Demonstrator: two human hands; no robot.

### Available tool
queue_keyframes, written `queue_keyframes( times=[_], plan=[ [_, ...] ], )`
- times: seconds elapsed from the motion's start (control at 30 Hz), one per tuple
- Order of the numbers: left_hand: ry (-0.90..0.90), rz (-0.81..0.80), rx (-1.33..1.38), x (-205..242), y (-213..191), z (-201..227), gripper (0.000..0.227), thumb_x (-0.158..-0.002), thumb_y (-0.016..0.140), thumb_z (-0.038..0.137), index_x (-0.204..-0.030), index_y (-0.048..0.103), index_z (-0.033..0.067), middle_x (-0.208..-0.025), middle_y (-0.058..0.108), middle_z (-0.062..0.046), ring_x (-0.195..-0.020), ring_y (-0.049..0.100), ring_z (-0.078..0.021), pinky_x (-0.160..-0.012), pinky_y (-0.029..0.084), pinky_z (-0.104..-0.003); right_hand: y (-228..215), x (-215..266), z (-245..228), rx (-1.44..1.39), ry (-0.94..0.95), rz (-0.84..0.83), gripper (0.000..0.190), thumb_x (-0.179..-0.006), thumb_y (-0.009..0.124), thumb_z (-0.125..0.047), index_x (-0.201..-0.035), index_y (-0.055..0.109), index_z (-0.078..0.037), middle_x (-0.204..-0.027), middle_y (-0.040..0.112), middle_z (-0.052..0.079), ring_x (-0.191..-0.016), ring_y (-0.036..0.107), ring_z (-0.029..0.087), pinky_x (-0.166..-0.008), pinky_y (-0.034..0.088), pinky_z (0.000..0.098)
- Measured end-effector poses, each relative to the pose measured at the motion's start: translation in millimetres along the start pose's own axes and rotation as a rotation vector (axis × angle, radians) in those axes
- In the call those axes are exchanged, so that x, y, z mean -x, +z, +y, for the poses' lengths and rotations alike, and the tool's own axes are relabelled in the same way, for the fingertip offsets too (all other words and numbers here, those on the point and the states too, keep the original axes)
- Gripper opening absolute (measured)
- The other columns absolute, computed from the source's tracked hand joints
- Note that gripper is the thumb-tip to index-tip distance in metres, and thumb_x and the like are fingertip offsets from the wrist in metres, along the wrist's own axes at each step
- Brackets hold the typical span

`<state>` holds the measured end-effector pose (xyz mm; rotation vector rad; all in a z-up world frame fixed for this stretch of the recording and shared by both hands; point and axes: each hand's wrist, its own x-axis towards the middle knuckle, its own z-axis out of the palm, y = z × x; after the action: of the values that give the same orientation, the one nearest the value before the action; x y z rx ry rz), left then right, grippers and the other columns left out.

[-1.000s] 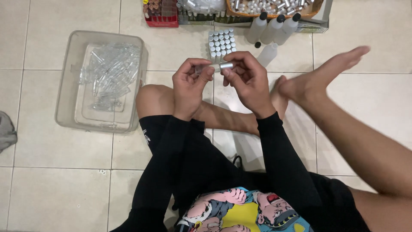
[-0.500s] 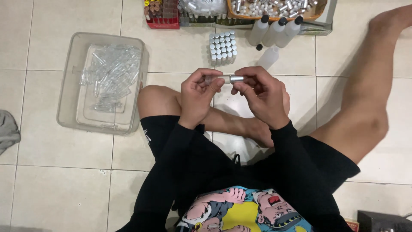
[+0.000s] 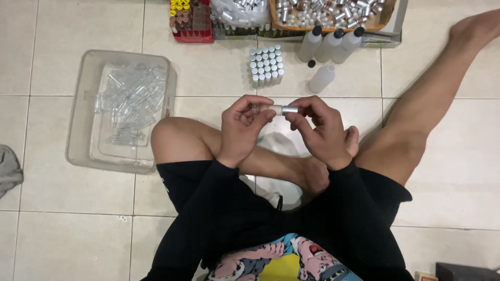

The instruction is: Assembling small perfume vials by attaching caps and placing them into a storage tray

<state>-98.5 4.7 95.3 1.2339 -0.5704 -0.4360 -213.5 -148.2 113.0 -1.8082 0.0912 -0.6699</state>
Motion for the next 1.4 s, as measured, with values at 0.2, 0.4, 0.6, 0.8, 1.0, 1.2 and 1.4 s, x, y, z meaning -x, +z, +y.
queue_keyframes(
  times=[0.2,0.4,0.6,0.8,1.0,1.2,1.4],
  plan=[
    [0.022,0.003,0.028,8,6,12,0.025,-0.088,0.081,0.006,-0.111,0.072,0.0013,-0.083,0.068,-0.006,-0.077,0.069,-0.0073,-0.072,0.058,-0.019,-5,4,-8,0.035,0.042,-0.032,0.032,-0.107,0.057,-0.029,-0.113,0.069,0.000,-0.069,0.067,0.010,-0.063,0.064,0.017,-0.067,0.052,0.0320],
    [0.000,0.018,0.021,12,11,19,0.026,-0.088,0.081,0.006,-0.111,0.071,-0.0005,-0.085,0.069,-0.008,-0.079,0.071,-0.0099,-0.073,0.059,-0.020,-3,10,-30,-0.068,0.033,-0.026,0.044,-0.090,0.071,0.005,-0.132,0.060,0.006,-0.101,0.067,0.018,-0.081,0.068,0.023,-0.078,0.055,0.0379],
    [-0.037,0.012,0.045,19,10,-13,0.025,-0.088,0.080,0.005,-0.111,0.071,-0.0010,-0.083,0.071,-0.010,-0.077,0.072,-0.0109,-0.072,0.059,-0.020,-10,16,-11,-0.021,0.121,-0.040,0.017,-0.096,0.065,0.000,-0.113,0.068,0.004,-0.074,0.069,0.014,-0.062,0.066,0.021,-0.067,0.055,0.0353],
    [-0.118,0.007,0.038,39,15,-33,0.026,-0.088,0.080,0.005,-0.111,0.071,-0.0002,-0.085,0.074,-0.010,-0.077,0.072,-0.0107,-0.072,0.059,-0.020,-13,36,-4,-0.107,0.213,-0.080,0.039,-0.100,0.062,-0.018,-0.133,0.055,0.001,-0.094,0.071,0.018,-0.074,0.068,0.024,-0.073,0.053,0.0387],
    [-0.093,0.006,0.010,36,17,-15,0.026,-0.086,0.083,0.006,-0.109,0.072,0.0038,-0.088,0.073,-0.004,-0.080,0.068,-0.0052,-0.066,0.051,-0.014,-11,39,-4,-0.041,0.254,-0.053,0.015,-0.099,0.062,-0.004,-0.112,0.066,0.003,-0.077,0.072,0.014,-0.065,0.067,0.021,-0.070,0.055,0.0361],
    [-0.059,0.020,-0.023,28,14,-12,0.025,-0.085,0.083,0.004,-0.108,0.073,0.0059,-0.089,0.074,-0.004,-0.081,0.068,-0.0044,-0.065,0.048,-0.014,-12,31,-11,-0.160,0.219,-0.061,0.038,-0.096,0.063,-0.007,-0.132,0.055,0.002,-0.094,0.071,0.018,-0.082,0.071,0.025,-0.079,0.056,0.0407],
    [-0.037,0.021,-0.028,29,10,-9,0.026,-0.084,0.084,0.004,-0.108,0.073,0.0062,-0.091,0.075,-0.005,-0.082,0.068,-0.0056,-0.063,0.048,-0.013,-6,32,-4,-0.136,0.204,-0.060,0.024,-0.095,0.062,0.005,-0.119,0.063,0.005,-0.081,0.070,0.015,-0.072,0.069,0.022,-0.073,0.056,0.0367]
  ],
)
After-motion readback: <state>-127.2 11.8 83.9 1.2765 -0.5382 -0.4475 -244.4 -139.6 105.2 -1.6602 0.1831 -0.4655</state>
